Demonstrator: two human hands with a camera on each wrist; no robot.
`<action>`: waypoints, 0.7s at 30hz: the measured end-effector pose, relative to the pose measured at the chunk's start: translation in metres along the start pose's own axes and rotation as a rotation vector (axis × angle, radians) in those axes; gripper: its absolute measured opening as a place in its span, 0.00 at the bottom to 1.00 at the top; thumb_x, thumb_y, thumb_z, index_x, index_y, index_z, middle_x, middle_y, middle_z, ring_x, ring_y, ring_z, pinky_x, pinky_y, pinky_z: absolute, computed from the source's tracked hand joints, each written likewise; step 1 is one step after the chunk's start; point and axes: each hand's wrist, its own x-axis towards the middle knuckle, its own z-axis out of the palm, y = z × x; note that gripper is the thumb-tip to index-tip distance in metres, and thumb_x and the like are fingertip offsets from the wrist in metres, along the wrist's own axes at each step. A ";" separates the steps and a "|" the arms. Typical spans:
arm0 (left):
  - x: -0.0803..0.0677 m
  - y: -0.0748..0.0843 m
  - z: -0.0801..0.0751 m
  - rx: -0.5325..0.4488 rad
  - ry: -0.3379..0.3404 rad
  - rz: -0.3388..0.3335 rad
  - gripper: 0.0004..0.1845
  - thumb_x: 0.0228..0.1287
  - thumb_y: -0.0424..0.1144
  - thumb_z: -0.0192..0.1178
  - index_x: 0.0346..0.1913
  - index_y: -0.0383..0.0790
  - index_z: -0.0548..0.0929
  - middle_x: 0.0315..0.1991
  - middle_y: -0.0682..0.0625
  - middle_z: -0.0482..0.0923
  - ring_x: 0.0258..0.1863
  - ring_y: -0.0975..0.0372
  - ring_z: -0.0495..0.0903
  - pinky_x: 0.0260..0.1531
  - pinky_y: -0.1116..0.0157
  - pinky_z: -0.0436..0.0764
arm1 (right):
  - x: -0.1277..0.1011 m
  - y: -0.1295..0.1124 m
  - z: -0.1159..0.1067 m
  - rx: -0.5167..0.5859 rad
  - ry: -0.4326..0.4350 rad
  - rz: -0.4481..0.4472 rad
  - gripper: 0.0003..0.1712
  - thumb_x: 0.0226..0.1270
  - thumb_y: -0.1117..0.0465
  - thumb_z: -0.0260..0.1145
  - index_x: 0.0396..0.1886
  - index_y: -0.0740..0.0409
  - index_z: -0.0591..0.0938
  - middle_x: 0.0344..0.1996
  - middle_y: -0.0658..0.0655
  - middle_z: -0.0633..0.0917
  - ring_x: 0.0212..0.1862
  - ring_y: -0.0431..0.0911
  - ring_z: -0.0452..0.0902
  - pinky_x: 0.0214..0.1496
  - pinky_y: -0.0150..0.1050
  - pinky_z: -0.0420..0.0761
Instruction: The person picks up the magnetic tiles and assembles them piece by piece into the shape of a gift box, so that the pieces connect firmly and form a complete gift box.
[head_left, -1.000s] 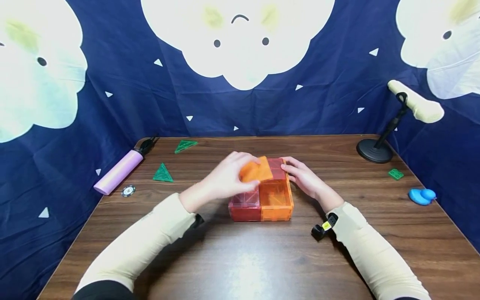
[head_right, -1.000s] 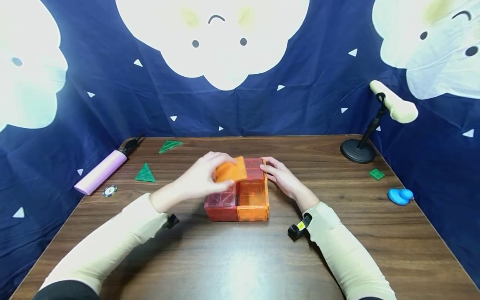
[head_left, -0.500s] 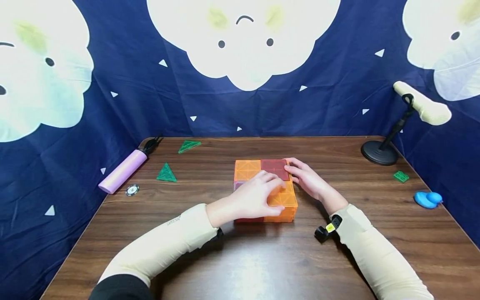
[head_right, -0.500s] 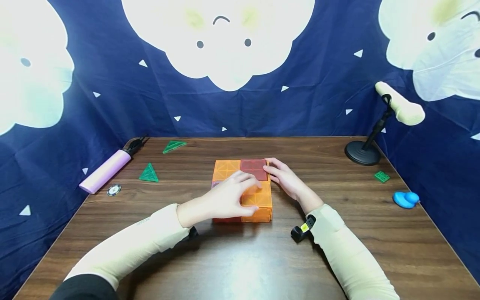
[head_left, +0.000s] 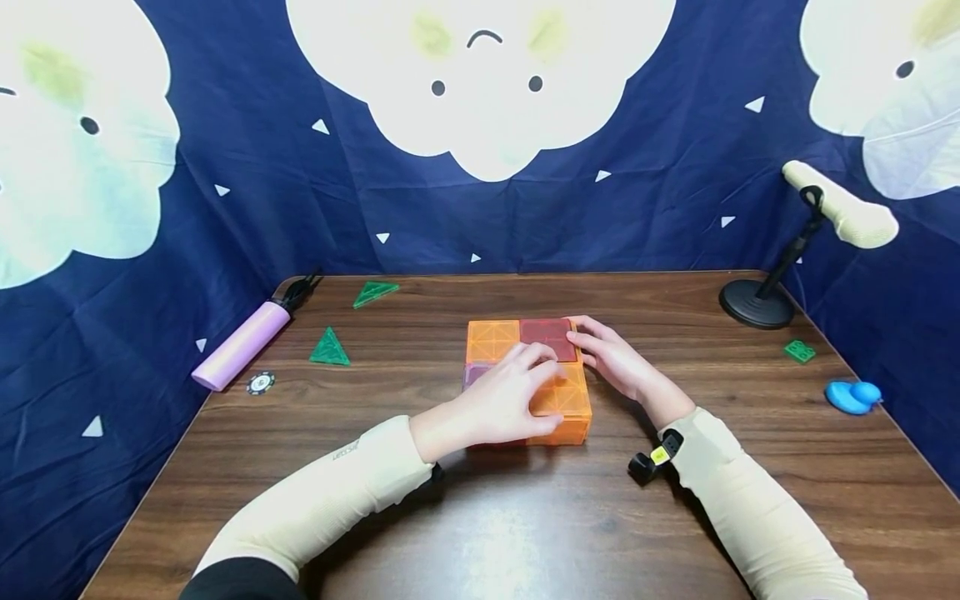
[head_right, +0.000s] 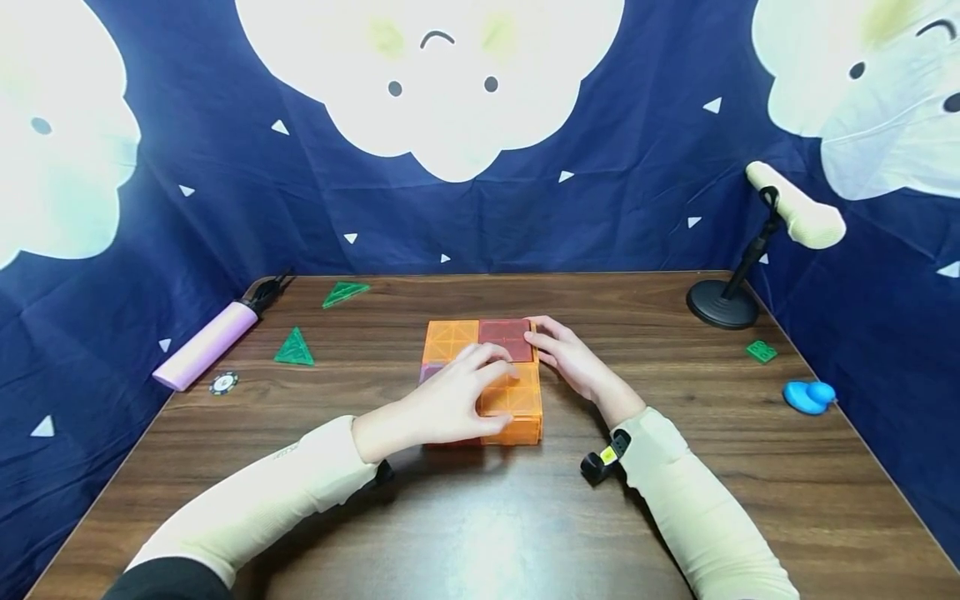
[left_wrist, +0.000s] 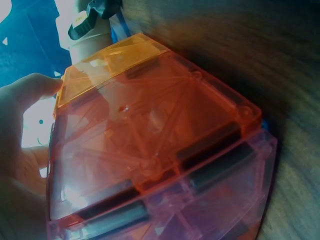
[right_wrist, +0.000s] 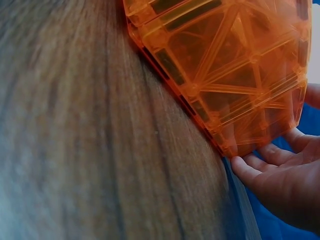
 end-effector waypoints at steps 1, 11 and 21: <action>0.000 0.000 0.000 0.002 0.005 0.004 0.24 0.59 0.50 0.73 0.55 0.43 0.82 0.56 0.49 0.74 0.55 0.56 0.70 0.54 0.62 0.76 | 0.000 0.000 0.000 0.002 -0.001 0.000 0.27 0.82 0.58 0.52 0.72 0.70 0.63 0.59 0.57 0.74 0.56 0.41 0.75 0.58 0.33 0.77; 0.000 -0.011 -0.015 -0.002 0.052 -0.029 0.25 0.65 0.53 0.68 0.57 0.40 0.81 0.58 0.47 0.77 0.60 0.54 0.72 0.61 0.57 0.73 | -0.010 -0.001 0.000 -0.026 0.019 0.018 0.34 0.82 0.58 0.53 0.80 0.62 0.56 0.72 0.65 0.65 0.65 0.47 0.71 0.65 0.39 0.74; -0.031 -0.078 -0.037 -0.194 0.194 -0.295 0.26 0.72 0.41 0.61 0.68 0.31 0.74 0.65 0.37 0.73 0.65 0.46 0.71 0.67 0.49 0.68 | -0.055 -0.006 0.012 -0.208 -0.048 0.040 0.41 0.82 0.55 0.55 0.83 0.59 0.48 0.79 0.69 0.53 0.74 0.64 0.59 0.69 0.53 0.70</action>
